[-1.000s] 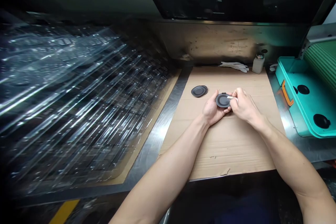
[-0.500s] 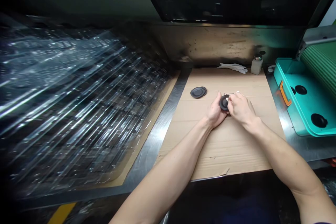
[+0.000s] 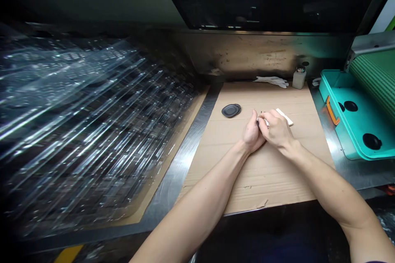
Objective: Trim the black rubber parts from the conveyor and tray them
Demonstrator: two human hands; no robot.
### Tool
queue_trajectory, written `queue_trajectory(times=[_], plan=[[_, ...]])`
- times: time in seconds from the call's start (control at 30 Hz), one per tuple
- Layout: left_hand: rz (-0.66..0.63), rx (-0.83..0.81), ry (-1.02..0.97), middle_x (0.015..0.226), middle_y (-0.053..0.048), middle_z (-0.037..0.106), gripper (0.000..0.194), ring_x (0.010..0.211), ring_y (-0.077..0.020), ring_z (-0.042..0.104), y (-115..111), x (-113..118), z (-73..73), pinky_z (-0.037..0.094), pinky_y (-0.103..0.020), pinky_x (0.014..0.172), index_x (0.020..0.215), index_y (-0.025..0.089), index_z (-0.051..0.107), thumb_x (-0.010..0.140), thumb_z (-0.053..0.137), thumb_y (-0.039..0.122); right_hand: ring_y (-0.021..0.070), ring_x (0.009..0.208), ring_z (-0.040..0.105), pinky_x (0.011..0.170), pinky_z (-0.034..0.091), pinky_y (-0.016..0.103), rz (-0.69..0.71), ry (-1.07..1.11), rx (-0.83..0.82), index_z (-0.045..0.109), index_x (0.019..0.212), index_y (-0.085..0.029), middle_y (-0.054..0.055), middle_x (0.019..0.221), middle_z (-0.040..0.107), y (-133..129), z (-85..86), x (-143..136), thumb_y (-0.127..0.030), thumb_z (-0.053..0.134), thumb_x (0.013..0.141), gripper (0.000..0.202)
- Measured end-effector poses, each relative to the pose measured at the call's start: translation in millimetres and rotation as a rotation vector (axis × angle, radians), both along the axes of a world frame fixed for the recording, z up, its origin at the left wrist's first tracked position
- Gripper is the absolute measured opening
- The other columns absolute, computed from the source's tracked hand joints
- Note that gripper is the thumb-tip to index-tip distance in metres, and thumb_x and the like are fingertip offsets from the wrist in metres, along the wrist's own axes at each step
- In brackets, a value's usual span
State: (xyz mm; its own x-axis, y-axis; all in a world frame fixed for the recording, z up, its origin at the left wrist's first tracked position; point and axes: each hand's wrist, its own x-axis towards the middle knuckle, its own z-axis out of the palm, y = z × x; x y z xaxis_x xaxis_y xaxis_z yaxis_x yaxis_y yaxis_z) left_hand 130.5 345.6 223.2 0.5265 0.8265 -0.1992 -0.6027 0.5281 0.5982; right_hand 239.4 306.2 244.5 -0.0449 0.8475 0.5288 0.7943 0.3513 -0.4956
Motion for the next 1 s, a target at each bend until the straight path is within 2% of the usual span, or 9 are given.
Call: queue_trajectory(times=[0.1,0.27,0.33,0.43,0.53,0.7,0.87,0.93,1.0], plan=[[-0.013,0.004,-0.025,0.101,-0.013,0.079,0.062,0.116,-0.026,0.073,-2.8,2.0,0.5,0.056,-0.035,0.105,0.086,0.014,0.072,0.109,0.037,0.061,0.0228,0.091,0.068,0.084,0.053,0.033,-0.055,-0.014,0.032,0.074,0.104,-0.02,0.011,0.101,0.071,3.4,-6.8,-1.1,-0.028,0.051,0.103,0.025],[-0.003,-0.027,-0.023,0.103,-0.012,0.079,0.057,0.116,-0.0256,0.074,-4.0,3.7,1.4,0.056,-0.037,0.105,0.091,0.015,0.072,0.109,0.04,0.059,0.0239,0.093,0.067,0.085,0.052,0.034,-0.087,-0.005,0.061,0.073,0.102,-0.019,0.012,0.101,0.071,4.9,-9.1,0.2,-0.028,0.05,0.104,0.025],[-0.002,-0.03,-0.012,0.104,-0.013,0.079,0.058,0.115,-0.0261,0.074,-2.8,2.0,2.1,0.057,-0.037,0.105,0.093,0.015,0.074,0.108,0.041,0.06,0.0234,0.091,0.067,0.084,0.052,0.035,-0.023,0.006,0.049,0.073,0.1,-0.019,0.011,0.098,0.071,3.7,-6.7,0.9,-0.026,0.052,0.102,0.022],[0.023,-0.039,0.03,0.103,-0.013,0.079,0.061,0.113,-0.0263,0.074,1.0,-3.1,3.5,0.056,-0.036,0.104,0.097,0.014,0.076,0.108,0.04,0.062,0.0209,0.09,0.067,0.087,0.052,0.033,0.176,0.016,-0.017,0.072,0.096,-0.02,0.008,0.097,0.073,0.8,-2.3,5.0,-0.021,0.058,0.098,0.014],[0.073,-0.051,0.088,0.097,-0.012,0.079,0.065,0.102,-0.0227,0.076,4.6,-7.2,4.6,0.058,-0.031,0.094,0.098,0.013,0.076,0.11,0.033,0.059,0.0202,0.093,0.069,0.086,0.052,0.032,0.304,-0.033,-0.108,0.072,0.094,-0.021,0.006,0.1,0.075,-1.1,1.2,14.5,-0.017,0.062,0.094,0.011],[0.031,-0.028,0.019,0.081,-0.007,0.074,0.065,0.066,-0.0145,0.066,4.2,-3.9,2.8,0.052,-0.025,0.064,0.089,0.014,0.074,0.112,0.029,0.056,0.0219,0.096,0.069,0.084,0.052,0.032,0.045,-0.129,-0.128,0.073,0.1,-0.02,0.01,0.107,0.073,0.2,3.3,22.2,-0.02,0.057,0.1,0.016],[0.063,-0.018,0.045,0.083,-0.008,0.074,0.059,0.075,-0.0156,0.069,0.7,0.1,-1.6,0.053,-0.026,0.077,0.086,0.013,0.073,0.113,0.032,0.046,0.0242,0.1,0.067,0.084,0.052,0.033,-0.027,-0.292,-0.126,0.072,0.11,-0.02,0.011,0.111,0.072,0.2,3.8,8.5,-0.025,0.05,0.106,0.024],[0.065,0.006,0.049,0.077,-0.006,0.072,0.063,0.065,-0.0138,0.064,0.8,-0.7,-2.1,0.052,-0.026,0.073,0.083,0.014,0.072,0.114,0.028,0.046,0.0248,0.096,0.068,0.081,0.051,0.034,-0.127,-0.32,-0.173,0.072,0.111,-0.019,0.013,0.112,0.072,0.7,3.9,8.4,-0.025,0.048,0.106,0.025],[0.073,0.013,0.064,0.074,-0.006,0.072,0.063,0.061,-0.0132,0.061,1.3,-1.5,-2.2,0.051,-0.026,0.071,0.085,0.014,0.074,0.114,0.028,0.046,0.0244,0.097,0.069,0.082,0.052,0.033,-0.102,-0.282,-0.206,0.072,0.108,-0.019,0.012,0.112,0.072,1.5,3.7,11.8,-0.023,0.051,0.104,0.022]])
